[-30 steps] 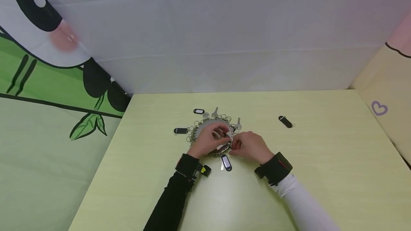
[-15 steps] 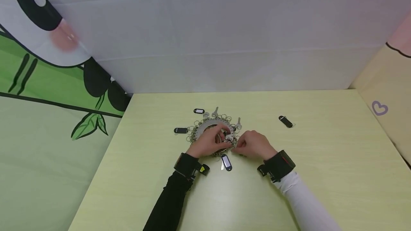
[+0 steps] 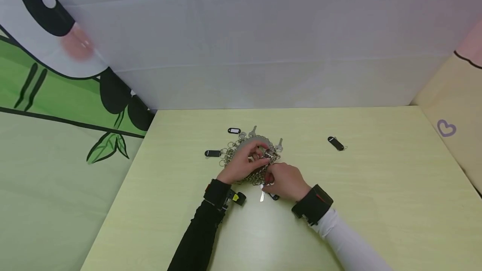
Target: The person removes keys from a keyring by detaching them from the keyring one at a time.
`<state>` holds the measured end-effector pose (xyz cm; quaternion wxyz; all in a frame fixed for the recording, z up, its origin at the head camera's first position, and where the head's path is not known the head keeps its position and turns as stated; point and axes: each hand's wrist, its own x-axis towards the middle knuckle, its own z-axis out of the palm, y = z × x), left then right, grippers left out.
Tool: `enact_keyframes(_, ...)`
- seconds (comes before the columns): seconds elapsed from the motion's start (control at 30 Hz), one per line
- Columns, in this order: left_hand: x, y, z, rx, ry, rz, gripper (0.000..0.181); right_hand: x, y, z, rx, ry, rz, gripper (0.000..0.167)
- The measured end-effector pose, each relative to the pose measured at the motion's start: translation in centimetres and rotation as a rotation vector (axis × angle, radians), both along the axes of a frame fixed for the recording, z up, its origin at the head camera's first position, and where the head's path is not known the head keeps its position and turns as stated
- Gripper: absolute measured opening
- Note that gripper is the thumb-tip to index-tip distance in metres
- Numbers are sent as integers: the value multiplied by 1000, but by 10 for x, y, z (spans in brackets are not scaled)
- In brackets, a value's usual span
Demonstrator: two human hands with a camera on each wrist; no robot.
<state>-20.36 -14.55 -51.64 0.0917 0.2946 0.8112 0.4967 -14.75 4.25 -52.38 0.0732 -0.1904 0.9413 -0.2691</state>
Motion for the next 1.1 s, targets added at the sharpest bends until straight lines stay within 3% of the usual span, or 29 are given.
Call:
enact_keyframes(0.2, 1, -1, -1, -34, -10, 27, 35, -12, 28, 6, -102, -71, 135, 19)
enact_keyframes(0.4, 1, -1, -1, -61, -29, 68, 33, -24, 60, 20, -311, -251, 224, 19)
enact_keyframes(0.53, 2, 0, -3, -87, -56, 65, 34, -29, 66, 21, -436, -338, 242, 18)
enact_keyframes(0.7, 3, 0, -6, -143, -66, 65, 33, -31, 68, 18, -525, -340, 172, 14)
enact_keyframes(0.83, 4, 2, -8, -189, 25, 85, 33, -33, 70, 18, -575, -310, 109, 16)
enact_keyframes(0.97, 4, 6, -11, -192, 181, 109, 36, -33, 71, 19, -573, -279, 87, 17)
enact_keyframes(1.1, 4, 13, -11, -217, 343, 37, 39, -34, 73, 20, -563, -263, 70, 16)
